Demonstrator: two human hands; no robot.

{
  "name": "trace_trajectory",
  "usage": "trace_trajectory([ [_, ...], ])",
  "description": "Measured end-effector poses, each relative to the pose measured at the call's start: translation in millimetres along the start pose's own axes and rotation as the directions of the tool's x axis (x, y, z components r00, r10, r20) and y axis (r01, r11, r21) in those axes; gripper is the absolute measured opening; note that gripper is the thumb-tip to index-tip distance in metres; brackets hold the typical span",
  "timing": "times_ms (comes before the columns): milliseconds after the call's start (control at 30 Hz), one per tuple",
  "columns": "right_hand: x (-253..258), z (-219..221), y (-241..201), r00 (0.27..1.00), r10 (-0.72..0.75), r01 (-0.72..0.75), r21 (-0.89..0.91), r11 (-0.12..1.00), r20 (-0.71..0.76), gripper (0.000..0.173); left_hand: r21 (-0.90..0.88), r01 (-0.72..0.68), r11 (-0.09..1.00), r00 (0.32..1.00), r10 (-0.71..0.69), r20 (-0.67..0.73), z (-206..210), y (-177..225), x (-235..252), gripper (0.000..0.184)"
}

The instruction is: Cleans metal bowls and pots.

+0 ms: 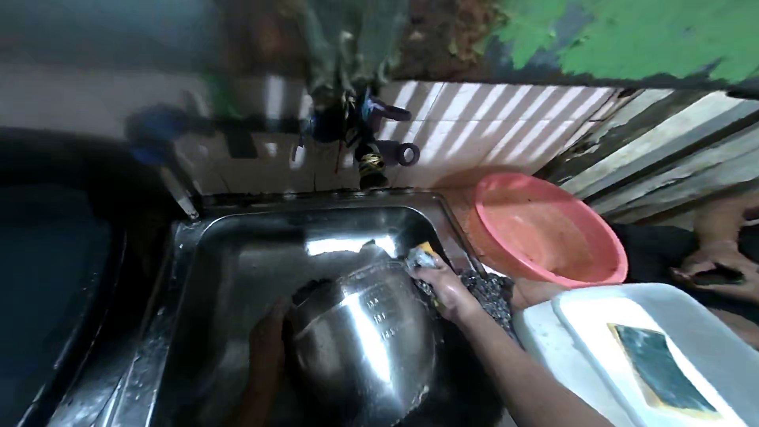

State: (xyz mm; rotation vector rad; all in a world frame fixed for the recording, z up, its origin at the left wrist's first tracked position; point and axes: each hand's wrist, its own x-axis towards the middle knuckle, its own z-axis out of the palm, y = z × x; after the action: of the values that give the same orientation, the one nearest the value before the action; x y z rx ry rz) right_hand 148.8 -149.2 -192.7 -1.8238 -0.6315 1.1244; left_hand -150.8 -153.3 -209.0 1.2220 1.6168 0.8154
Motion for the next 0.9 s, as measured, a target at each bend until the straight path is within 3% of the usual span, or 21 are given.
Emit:
trace_trajectory([
  [67, -7.9, 8.3, -4.3, 0.999, -0.036, 0.036, 0.01, 0.999, -0.007, 0.043, 0.0, -0.031, 1.0, 0.999, 0.031, -0.014, -2.5, -7.1, -0.4, 0.043],
  [133, -24.4, 20.9, -27.7, 0.986, -0.151, 0.161, -0.156, 0.975, 0.076, 0.044, 0.083, -0.05, 0.995, 0.999, 0.05, 0.006, -4.8, 8.0, 0.2, 0.046],
  [233, -55.6, 46.9, -62.0, 0.884, -0.332, 0.464, -0.521, 0.717, 0.33, 0.039, 0.368, -0.184, 0.911, 0.978, 0.132, 0.162, -1.1, 52.1, 1.1, 0.047],
  [300, -70.1, 61.5, -68.5, 0.775, -0.441, 0.632, -0.571, 0.524, 0.453, 0.035, 0.419, -0.28, 0.864, 0.957, 0.214, 0.198, 4.6, 65.7, 2.6, 0.052],
  [333, -69.6, 62.6, -64.1, 0.735, -0.497, 0.677, -0.546, 0.493, 0.462, 0.034, 0.399, -0.276, 0.874, 0.956, 0.209, 0.204, 4.1, 66.4, 4.0, 0.053],
  [367, -64.7, 58.9, -56.7, 0.741, -0.516, 0.672, -0.501, 0.546, 0.431, 0.035, 0.36, -0.247, 0.899, 0.963, 0.187, 0.195, 2.0, 64.6, 4.9, 0.051],
  [400, -57.0, 51.1, -47.4, 0.795, -0.484, 0.606, -0.44, 0.663, 0.366, 0.038, 0.314, -0.193, 0.929, 0.973, 0.14, 0.183, -1.9, 62.9, 4.5, 0.047],
  [467, -37.8, 33.3, -24.5, 0.948, -0.27, 0.304, -0.235, 0.923, 0.166, 0.044, 0.216, -0.121, 0.969, 0.99, 0.1, 0.104, -9.9, 52.5, -0.5, 0.042],
  [500, -25.1, 27.3, -10.5, 0.987, -0.141, 0.15, -0.111, 0.982, 0.077, 0.047, 0.182, -0.121, 0.976, 0.992, 0.112, 0.061, -13.0, 44.0, -2.7, 0.041],
  [567, -9.5, 21.9, 8.5, 1.0, 0.02, -0.02, 0.004, 1.0, -0.024, 0.044, 0.168, -0.139, 0.976, 0.99, 0.141, -0.001, -12.9, 32.0, -7.3, 0.042],
  [667, -24.3, 28.0, -7.1, 0.997, 0.017, -0.029, -0.166, 0.986, -0.069, 0.04, 0.28, -0.055, 0.958, 0.998, 0.051, 0.021, -6.0, 43.6, -10.3, 0.047],
  [733, -56.5, 42.1, -34.2, 0.984, -0.179, 0.169, -0.436, 0.884, 0.018, 0.042, 0.339, -0.061, 0.939, 0.997, 0.041, 0.065, 3.4, 56.4, -4.4, 0.051],
  [767, -78.1, 51.6, -41.6, 0.943, -0.313, 0.321, -0.569, 0.757, 0.116, 0.046, 0.358, -0.089, 0.93, 0.993, 0.052, 0.11, 8.6, 63.2, -2.9, 0.05],
  [833, -109.6, 67.4, -32.4, 0.74, -0.582, 0.618, -0.685, 0.386, 0.338, 0.052, 0.368, -0.217, 0.904, 0.967, 0.148, 0.208, 15.9, 67.1, 0.2, 0.041],
  [867, -111.5, 69.7, -21.8, 0.604, -0.703, 0.695, -0.68, 0.234, 0.375, 0.045, 0.348, -0.265, 0.899, 0.955, 0.194, 0.225, 17.2, 65.0, 3.5, 0.04],
  [900, -108.7, 65.3, -15.9, 0.57, -0.745, 0.715, -0.656, 0.242, 0.347, 0.04, 0.324, -0.259, 0.91, 0.956, 0.194, 0.219, 16.9, 63.8, 6.5, 0.041],
])
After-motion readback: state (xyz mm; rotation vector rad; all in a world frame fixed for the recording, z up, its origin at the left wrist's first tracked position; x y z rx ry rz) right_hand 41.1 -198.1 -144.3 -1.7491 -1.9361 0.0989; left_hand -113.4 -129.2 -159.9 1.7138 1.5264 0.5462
